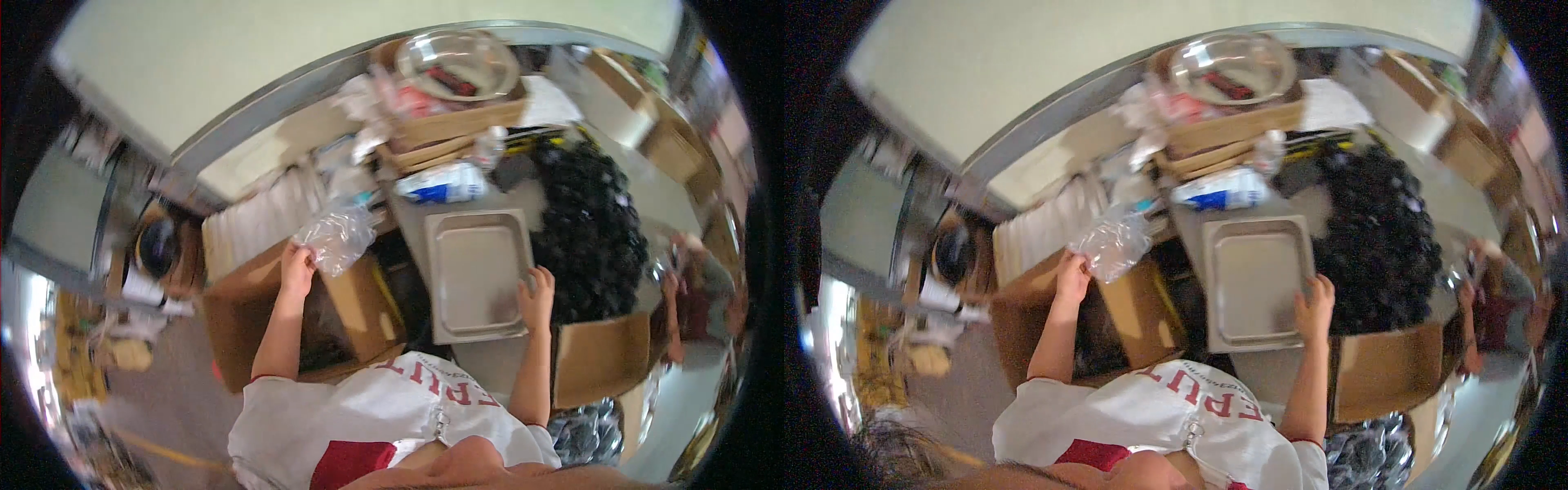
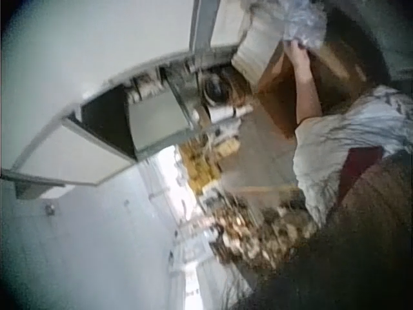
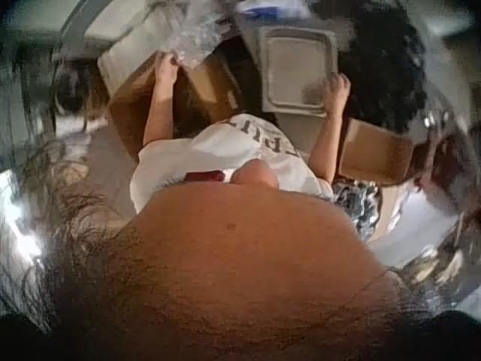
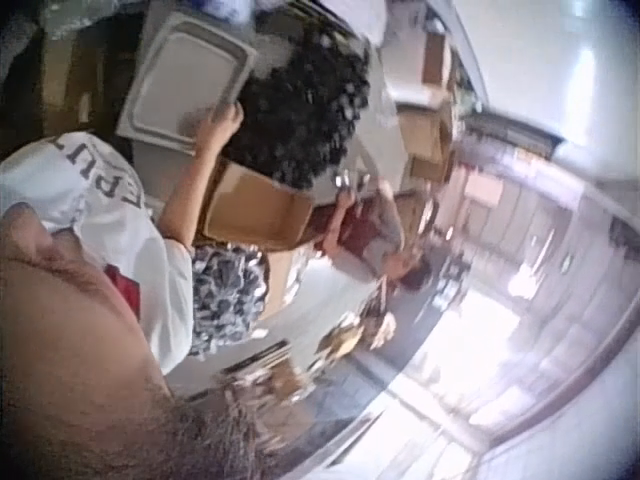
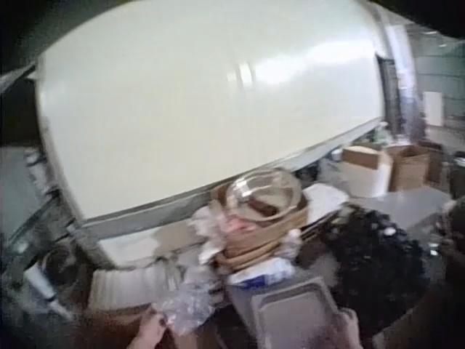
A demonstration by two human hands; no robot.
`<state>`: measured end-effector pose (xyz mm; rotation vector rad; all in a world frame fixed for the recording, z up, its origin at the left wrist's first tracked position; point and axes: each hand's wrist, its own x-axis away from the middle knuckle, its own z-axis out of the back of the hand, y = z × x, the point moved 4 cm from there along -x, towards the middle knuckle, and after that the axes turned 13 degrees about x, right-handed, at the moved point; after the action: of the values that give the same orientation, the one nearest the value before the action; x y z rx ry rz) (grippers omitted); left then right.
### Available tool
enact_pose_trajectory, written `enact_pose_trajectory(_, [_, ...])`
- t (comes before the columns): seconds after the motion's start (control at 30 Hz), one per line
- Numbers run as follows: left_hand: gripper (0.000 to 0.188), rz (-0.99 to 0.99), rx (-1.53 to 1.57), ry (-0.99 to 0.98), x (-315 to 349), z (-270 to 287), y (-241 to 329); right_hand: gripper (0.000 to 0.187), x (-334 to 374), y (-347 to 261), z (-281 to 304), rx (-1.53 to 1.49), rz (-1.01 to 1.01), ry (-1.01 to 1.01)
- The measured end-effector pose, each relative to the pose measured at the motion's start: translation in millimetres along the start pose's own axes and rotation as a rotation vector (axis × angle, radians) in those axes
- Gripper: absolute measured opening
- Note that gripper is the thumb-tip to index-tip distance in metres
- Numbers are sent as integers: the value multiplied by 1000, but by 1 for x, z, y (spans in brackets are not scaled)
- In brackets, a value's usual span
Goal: The person is packaging small black components into plastic bags.
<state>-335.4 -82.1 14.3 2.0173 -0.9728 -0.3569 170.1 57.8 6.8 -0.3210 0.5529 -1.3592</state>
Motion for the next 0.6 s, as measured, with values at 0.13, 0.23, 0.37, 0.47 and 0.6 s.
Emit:
enact_pose_trajectory(0.13, [22, 182, -233, 304, 38, 168, -14, 27, 7, -52, -30, 38, 51, -115])
enact_pose_trajectory(0.23, [19, 340, -618, 573, 69, 268, -46, 27, 17, -86, -51, 7, 149, -174])
enact_pose_trajectory(0.37, [27, 530, -777, 421, 92, 334, -145, 26, 27, -130, -75, 35, 249, -235])
enact_pose_trajectory(0.47, [33, 1056, -831, -2, 108, 248, -150, 26, 38, -150, -81, 83, 256, -255])
enact_pose_trajectory(0.6, [33, 837, -1140, -641, 109, 313, -155, 27, 50, -186, -92, 84, 317, -268])
